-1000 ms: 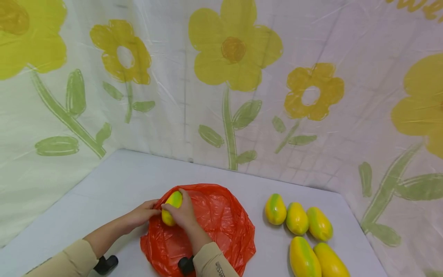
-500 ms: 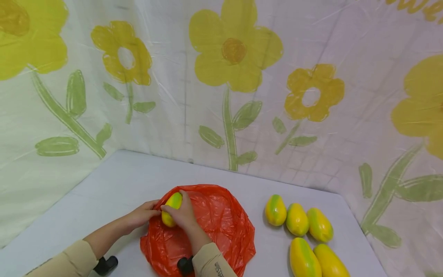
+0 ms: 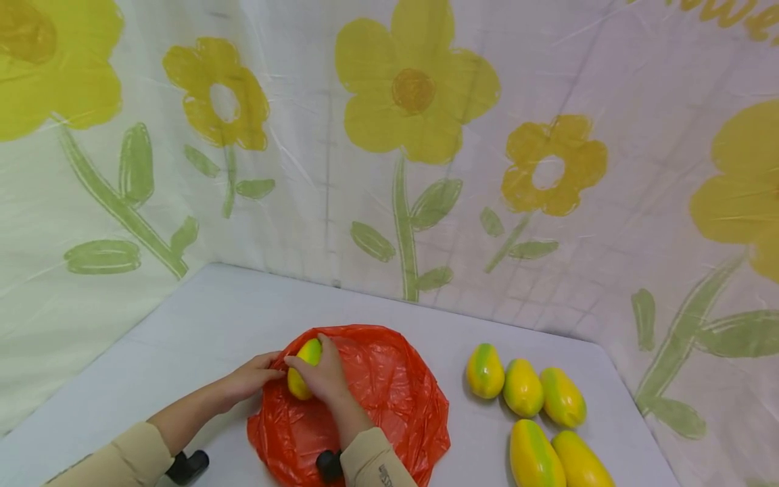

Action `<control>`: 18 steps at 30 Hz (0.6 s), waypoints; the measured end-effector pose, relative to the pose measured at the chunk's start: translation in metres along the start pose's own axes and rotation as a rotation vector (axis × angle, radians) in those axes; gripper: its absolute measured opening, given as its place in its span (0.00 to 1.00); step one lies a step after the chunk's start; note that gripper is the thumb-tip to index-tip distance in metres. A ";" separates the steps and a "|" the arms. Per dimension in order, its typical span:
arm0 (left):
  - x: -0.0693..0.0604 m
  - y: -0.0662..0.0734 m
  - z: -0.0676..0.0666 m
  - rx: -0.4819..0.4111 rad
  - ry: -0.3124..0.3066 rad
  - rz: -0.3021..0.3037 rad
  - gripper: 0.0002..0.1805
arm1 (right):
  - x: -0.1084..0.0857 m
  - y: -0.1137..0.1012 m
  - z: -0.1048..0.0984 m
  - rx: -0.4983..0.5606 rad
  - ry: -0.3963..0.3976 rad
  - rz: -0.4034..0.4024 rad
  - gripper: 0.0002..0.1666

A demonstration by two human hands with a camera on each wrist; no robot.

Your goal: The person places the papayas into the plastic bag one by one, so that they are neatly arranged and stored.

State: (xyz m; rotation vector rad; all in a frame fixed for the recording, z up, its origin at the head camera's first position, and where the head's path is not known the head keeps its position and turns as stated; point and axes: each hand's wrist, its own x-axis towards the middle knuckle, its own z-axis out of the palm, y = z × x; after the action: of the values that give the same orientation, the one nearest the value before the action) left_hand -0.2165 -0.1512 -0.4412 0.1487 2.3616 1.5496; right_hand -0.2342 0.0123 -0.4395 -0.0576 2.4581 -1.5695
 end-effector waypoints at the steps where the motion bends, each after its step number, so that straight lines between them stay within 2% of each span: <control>1: 0.000 0.000 0.000 0.000 0.000 0.001 0.21 | -0.001 -0.001 -0.001 -0.004 -0.002 0.004 0.48; 4: 0.001 0.000 0.000 0.000 0.000 0.003 0.21 | -0.004 -0.004 -0.006 -0.018 -0.018 0.012 0.48; 8: 0.001 -0.001 -0.001 -0.002 -0.003 0.003 0.21 | -0.011 -0.010 -0.019 -0.011 -0.080 0.018 0.49; 13: 0.002 -0.002 -0.002 -0.011 -0.021 0.009 0.21 | -0.019 -0.013 -0.042 0.002 -0.158 -0.022 0.48; 18: 0.002 -0.004 -0.002 -0.019 -0.033 0.012 0.21 | -0.024 -0.009 -0.073 -0.016 -0.172 -0.060 0.48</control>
State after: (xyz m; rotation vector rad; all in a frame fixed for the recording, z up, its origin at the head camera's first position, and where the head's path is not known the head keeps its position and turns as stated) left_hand -0.2191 -0.1542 -0.4440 0.1831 2.3240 1.5621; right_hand -0.2272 0.0772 -0.3979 -0.2601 2.3560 -1.4999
